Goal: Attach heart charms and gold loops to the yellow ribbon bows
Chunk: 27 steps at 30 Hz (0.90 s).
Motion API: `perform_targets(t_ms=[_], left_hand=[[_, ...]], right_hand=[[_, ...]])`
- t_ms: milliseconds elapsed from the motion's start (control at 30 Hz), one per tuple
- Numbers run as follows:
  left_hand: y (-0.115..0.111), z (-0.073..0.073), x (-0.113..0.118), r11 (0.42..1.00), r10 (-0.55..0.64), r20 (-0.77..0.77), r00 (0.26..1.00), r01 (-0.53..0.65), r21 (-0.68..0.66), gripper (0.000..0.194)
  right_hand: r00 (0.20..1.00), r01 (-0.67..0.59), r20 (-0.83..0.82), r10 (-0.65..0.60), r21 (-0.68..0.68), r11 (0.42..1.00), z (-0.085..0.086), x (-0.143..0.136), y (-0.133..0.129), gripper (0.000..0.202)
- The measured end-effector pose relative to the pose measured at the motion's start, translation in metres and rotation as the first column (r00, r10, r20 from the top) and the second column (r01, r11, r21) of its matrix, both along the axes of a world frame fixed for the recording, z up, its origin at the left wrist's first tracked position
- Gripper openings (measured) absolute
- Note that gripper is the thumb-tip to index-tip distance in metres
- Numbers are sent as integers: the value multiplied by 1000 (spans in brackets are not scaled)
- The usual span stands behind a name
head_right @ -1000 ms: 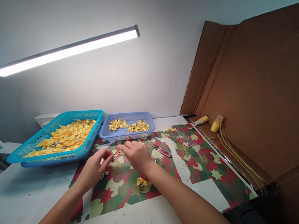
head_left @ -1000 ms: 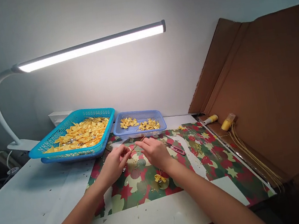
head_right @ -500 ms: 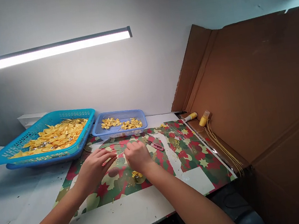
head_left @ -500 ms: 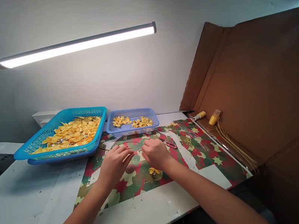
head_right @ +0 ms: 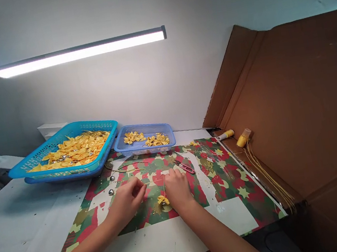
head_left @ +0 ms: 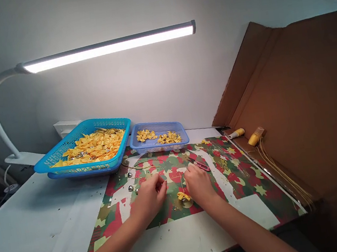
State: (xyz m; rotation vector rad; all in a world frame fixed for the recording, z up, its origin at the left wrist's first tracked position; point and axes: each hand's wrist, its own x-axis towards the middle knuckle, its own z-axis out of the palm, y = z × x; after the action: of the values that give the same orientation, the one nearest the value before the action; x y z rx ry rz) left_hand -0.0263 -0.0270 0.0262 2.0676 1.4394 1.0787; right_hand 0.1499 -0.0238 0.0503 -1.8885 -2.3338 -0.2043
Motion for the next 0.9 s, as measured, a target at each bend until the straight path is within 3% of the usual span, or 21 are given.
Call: perform_targets(t_ms=[133,333,400,500,600,667,733,900], left_hand=[[-12,-6,15,995,-10,135,991,23,-92,24],[-17,-18,23,919,73,497,865,136,-371,27],[-18,-19,24,898,117,542,832,144,-416,30],[-18,-17,24,902,158,571,805,118,-416,31],[-16,-15,23,941,172,590,789,47,-336,28],[-16,-13,22,959,165,598,784,14,-284,26],[-17,-12,21,967,150,606,781,12,-255,25],[-21,-9,23,986,57,589,806,47,-159,14]], right_hand=[[967,56,-252,-41,52,997,-11,8,-17,23],[749,102,-662,-23,81,992,-16,5,-24,24],[614,110,-789,-16,65,992,-14,2,-20,21],[309,119,-949,-56,-20,993,-17,-4,-15,17],[-35,81,-989,-146,-149,986,-25,-12,-14,29],[-191,60,-965,-180,-194,979,-32,-18,-16,35],[-260,58,-947,-189,-211,976,-37,-23,-19,36],[-322,87,-924,-204,-244,966,-44,-26,-24,37]])
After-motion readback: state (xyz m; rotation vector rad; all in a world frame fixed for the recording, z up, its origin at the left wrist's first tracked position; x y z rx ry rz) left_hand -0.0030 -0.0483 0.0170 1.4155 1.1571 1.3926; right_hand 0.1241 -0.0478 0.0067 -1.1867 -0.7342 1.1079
